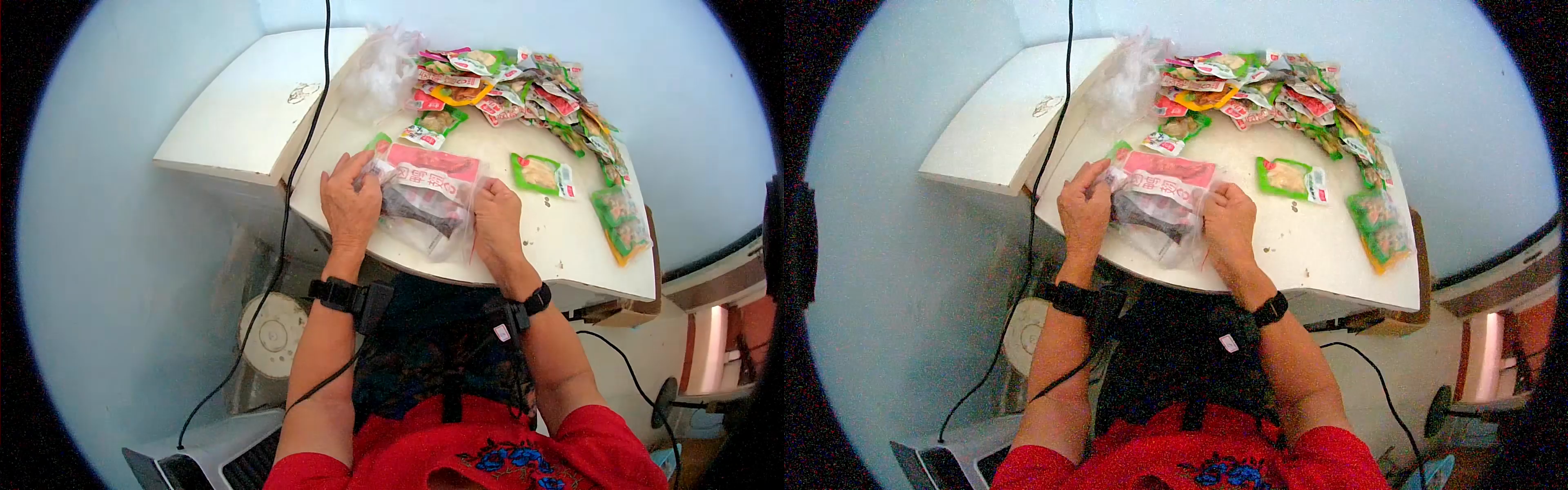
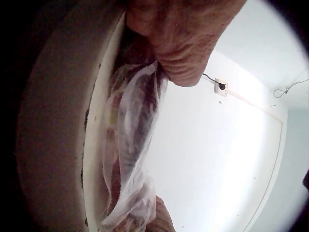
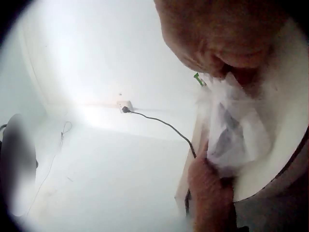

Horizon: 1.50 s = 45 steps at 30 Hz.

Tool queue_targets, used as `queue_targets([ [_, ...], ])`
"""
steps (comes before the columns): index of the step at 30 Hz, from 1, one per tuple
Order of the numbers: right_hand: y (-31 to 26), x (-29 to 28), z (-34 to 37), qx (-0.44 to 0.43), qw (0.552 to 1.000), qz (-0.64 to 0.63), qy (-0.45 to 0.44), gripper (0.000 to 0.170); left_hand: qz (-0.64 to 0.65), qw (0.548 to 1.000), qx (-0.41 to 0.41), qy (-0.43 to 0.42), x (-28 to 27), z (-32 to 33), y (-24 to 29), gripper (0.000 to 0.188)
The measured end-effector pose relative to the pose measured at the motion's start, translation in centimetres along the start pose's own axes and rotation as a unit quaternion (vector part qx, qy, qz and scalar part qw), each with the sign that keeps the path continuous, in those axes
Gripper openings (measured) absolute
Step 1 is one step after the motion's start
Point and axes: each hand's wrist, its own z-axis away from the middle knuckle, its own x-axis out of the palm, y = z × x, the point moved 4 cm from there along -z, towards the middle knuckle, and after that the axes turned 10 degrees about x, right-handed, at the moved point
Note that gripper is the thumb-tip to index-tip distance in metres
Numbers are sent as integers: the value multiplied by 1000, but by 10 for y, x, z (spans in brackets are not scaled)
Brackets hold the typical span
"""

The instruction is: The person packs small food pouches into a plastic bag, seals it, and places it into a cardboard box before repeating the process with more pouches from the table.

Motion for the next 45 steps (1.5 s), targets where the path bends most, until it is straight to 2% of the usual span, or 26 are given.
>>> queue_targets([
  [3,9,-3,-9,-19,999,5,42,10,-14,1000,10,9,1,1,-2,34],
  [6,-2,0,-1,6,999,31,4,8,-3,1000,19,24,1,2,0,34],
  [9,-12,12,6,77,995,-42,-38,11,2,1000,10,14,-1,1,3,35],
  [12,0,0,-15,118,990,-53,-61,19,9,999,21,28,-2,1,5,35],
  [18,-4,11,-10,76,994,-71,-44,20,-2,1000,-11,17,-1,1,5,37],
  [21,-13,18,-1,44,997,-22,-54,23,11,1000,-3,26,0,3,4,37],
  [24,5,10,-32,-2,991,103,-88,28,21,1000,-9,-1,-2,1,4,38],
  [27,0,12,-26,51,984,138,-103,34,-14,1000,12,-14,-3,0,9,37],
  [30,-9,15,-18,22,975,213,-64,35,29,999,11,18,-1,1,6,39],
  [33,4,13,-28,41,992,69,-96,32,-137,986,90,16,0,3,10,38],
  [36,3,13,-25,13,993,56,-106,29,-221,963,156,15,3,5,30,33],
  [39,6,19,-27,-9,992,44,-115,28,-247,947,204,-19,4,7,42,31],
  [41,19,20,-38,-42,993,27,-111,28,-241,951,190,-33,5,7,38,30],
  [43,10,21,-31,-52,990,103,-85,30,-226,957,178,-42,6,9,36,28],
  [45,-4,16,-23,-39,963,264,-32,32,-202,962,175,-47,7,7,36,26],
])
